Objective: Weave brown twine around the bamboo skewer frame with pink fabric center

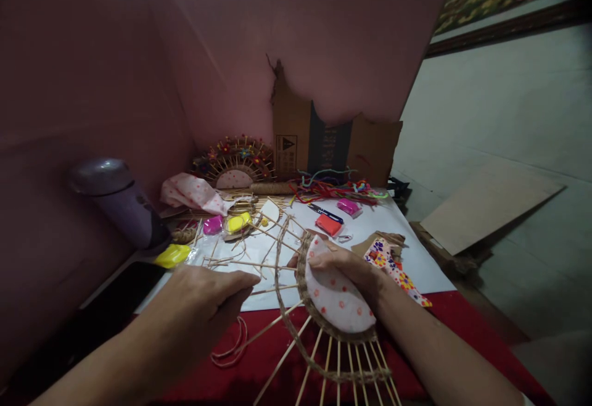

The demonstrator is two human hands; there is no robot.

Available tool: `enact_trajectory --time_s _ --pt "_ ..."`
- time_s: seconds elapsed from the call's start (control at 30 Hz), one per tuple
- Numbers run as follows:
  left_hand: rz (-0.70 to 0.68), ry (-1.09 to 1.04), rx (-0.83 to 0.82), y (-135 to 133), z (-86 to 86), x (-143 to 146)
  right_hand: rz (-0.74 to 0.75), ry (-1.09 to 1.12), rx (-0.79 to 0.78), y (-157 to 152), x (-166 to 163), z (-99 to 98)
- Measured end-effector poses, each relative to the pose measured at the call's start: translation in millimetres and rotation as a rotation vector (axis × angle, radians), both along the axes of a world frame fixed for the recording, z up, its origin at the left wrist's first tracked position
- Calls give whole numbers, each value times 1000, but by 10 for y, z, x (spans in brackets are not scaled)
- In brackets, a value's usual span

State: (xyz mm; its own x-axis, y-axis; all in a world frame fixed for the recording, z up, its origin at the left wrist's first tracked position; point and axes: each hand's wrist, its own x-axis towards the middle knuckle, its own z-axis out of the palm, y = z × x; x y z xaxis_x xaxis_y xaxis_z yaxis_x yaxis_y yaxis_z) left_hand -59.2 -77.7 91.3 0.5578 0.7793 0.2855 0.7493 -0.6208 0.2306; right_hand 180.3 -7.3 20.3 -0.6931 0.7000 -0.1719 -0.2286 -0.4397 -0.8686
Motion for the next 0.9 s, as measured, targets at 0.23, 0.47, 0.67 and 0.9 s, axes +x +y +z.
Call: enact_trajectory --time_s 0.23,0.47,0.67,0.9 --pt "-32 49 211 -92 -274 172 -123 17 54 -78 -62 44" --pt "-85 61 338 -85 -400 178 -122 27 33 -61 -66 28" --pt "-58 45 336 -85 -418 219 -74 -4 51 -60 -63 42" --pt "-72 18 356 -111 -391 187 -88 -62 37 -51 -64 44"
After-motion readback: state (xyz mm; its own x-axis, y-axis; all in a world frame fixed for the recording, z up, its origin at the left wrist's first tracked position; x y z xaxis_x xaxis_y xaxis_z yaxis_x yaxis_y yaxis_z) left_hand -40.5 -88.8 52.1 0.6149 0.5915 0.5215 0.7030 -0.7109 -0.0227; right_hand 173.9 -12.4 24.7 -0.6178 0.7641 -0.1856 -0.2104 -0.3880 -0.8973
